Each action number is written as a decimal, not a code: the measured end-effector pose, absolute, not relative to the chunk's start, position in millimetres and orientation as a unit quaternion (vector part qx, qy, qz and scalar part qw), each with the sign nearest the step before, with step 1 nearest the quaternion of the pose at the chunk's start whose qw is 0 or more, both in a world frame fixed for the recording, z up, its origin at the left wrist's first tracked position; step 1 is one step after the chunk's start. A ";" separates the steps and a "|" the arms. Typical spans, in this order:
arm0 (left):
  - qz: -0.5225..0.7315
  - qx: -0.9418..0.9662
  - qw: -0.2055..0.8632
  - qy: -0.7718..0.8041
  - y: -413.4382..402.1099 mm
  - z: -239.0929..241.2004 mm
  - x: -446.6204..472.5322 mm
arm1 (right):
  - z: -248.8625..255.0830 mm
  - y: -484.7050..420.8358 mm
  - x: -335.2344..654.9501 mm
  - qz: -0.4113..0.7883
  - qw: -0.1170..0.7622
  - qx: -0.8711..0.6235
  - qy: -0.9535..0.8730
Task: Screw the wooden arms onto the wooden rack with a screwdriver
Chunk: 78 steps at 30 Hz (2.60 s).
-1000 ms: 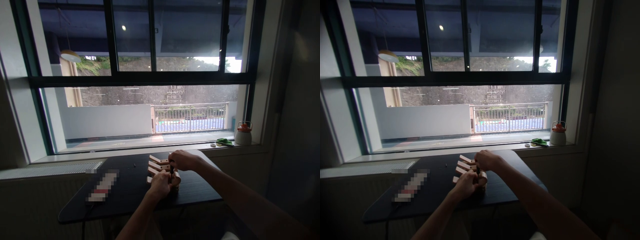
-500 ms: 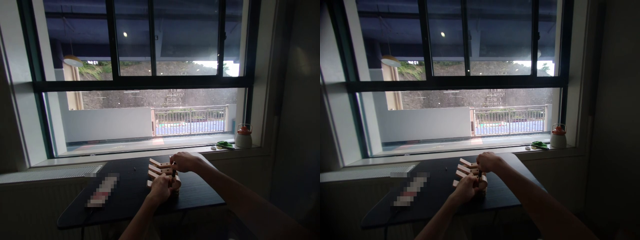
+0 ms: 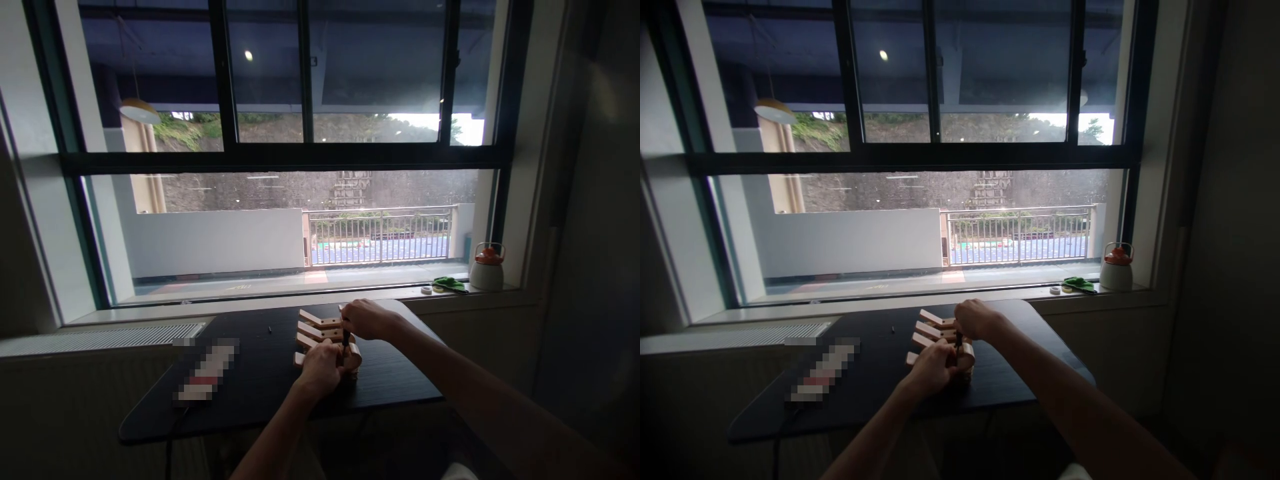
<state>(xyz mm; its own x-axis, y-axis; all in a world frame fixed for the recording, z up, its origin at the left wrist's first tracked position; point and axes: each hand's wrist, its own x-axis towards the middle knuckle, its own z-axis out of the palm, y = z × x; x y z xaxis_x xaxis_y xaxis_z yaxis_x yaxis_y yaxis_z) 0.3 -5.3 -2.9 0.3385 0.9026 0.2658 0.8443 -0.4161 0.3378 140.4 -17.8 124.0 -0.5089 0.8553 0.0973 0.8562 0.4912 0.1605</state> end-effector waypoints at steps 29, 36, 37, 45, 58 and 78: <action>0.191 0.816 0.056 0.543 -7.4 -1.7 0.0 | 128.2 -18.5 140.5 -0.085 -0.005 -0.492 -0.867; 0.211 0.816 0.059 0.535 -7.1 -4.2 -0.8 | 119.5 -15.3 139.4 -0.082 0.003 -0.489 -0.868; 0.214 0.815 0.059 0.536 -7.3 -4.0 -0.7 | 118.7 -15.5 138.9 -0.084 0.004 -0.492 -0.866; 0.209 0.813 0.071 0.540 -8.3 -1.7 0.8 | 125.6 -19.5 137.1 -0.091 -0.006 -0.509 -0.856; 0.151 0.830 0.021 0.537 -16.1 12.3 3.7 | 119.7 -15.5 136.2 -0.098 -0.005 -0.488 -0.868; 0.125 0.822 0.011 0.555 -17.4 12.1 -2.5 | 119.1 -16.2 135.8 -0.088 -0.032 -0.494 -0.864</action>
<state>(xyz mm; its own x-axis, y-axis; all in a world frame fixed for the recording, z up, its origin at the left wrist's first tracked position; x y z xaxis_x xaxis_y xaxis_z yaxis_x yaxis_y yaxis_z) -2.5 -17.4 12.1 0.3530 0.9152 0.1944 0.9099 -0.3842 0.1563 135.8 -16.2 119.1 -0.5096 0.8598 0.0312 0.8485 0.4962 0.1839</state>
